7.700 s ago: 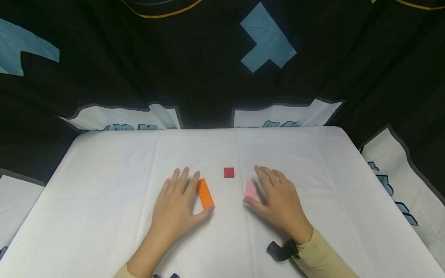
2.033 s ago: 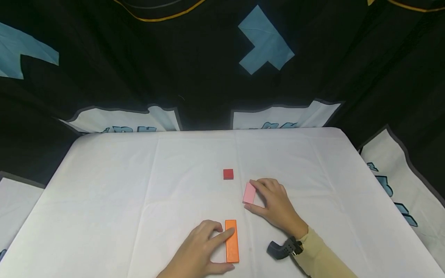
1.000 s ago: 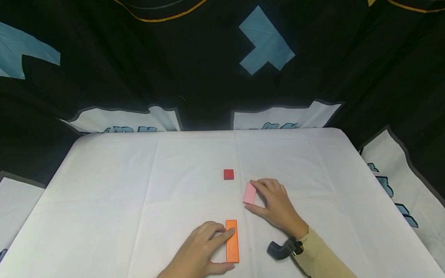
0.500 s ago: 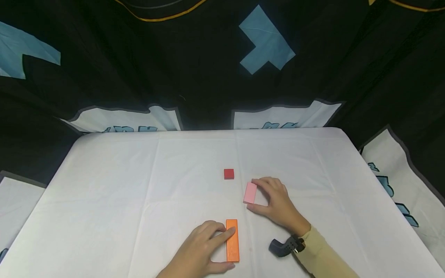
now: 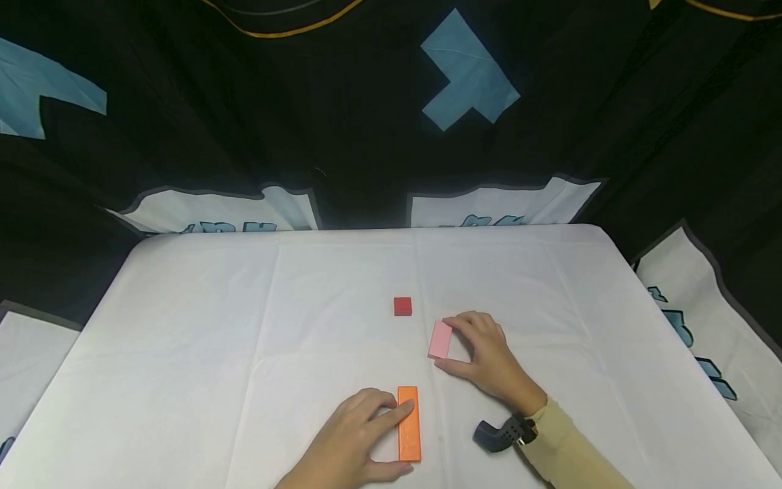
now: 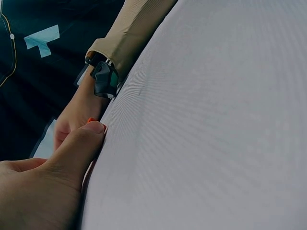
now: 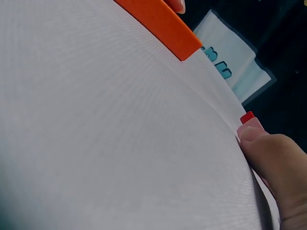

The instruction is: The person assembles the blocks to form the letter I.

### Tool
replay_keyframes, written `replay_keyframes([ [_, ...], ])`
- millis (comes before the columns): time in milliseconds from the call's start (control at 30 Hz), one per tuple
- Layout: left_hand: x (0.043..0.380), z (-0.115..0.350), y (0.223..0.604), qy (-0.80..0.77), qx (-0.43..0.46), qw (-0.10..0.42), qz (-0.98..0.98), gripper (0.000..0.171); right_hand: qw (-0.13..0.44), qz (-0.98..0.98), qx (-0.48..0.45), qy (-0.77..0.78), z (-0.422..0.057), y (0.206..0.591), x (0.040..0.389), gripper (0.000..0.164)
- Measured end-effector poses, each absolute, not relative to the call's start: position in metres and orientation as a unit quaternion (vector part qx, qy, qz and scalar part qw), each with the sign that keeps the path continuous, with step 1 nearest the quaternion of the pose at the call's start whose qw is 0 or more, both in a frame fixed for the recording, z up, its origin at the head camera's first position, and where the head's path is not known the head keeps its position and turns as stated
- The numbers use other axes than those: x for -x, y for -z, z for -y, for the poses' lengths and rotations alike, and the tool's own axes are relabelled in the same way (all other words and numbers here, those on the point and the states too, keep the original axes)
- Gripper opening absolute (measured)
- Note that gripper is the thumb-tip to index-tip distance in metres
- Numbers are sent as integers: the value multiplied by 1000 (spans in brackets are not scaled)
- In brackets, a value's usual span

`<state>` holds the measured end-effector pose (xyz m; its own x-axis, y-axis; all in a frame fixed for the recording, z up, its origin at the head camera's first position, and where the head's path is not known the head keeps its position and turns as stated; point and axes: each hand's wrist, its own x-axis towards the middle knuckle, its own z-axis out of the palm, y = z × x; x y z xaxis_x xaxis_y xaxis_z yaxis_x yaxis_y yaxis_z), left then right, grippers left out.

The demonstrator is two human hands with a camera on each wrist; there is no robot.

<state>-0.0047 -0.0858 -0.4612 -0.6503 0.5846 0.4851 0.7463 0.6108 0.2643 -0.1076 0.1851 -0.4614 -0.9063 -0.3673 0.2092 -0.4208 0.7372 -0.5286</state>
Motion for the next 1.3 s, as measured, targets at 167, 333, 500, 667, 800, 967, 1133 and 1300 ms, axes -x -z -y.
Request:
replay_keyframes([
  [167,4,86,461,225,379,177,880,68,46,923,-223,-309,-184,461,109,67],
  [333,5,86,462,224,380,179,879,69,43,913,-229,-335,-179,459,109,69],
  [500,5,86,464,221,378,185,880,71,36,899,-236,-367,-172,456,106,70],
  [667,4,86,463,219,379,185,880,69,22,888,-251,-384,-163,453,103,70],
  [800,4,85,462,222,377,181,881,69,2,880,-253,-402,-158,451,100,69],
  [967,4,86,462,222,381,185,878,70,-12,879,-260,-400,-155,452,99,68],
  [1133,5,86,463,216,379,190,879,69,-14,883,-267,-387,-154,454,99,69],
  [1300,6,85,462,219,379,190,879,69,-16,884,-274,-378,-153,454,100,68],
])
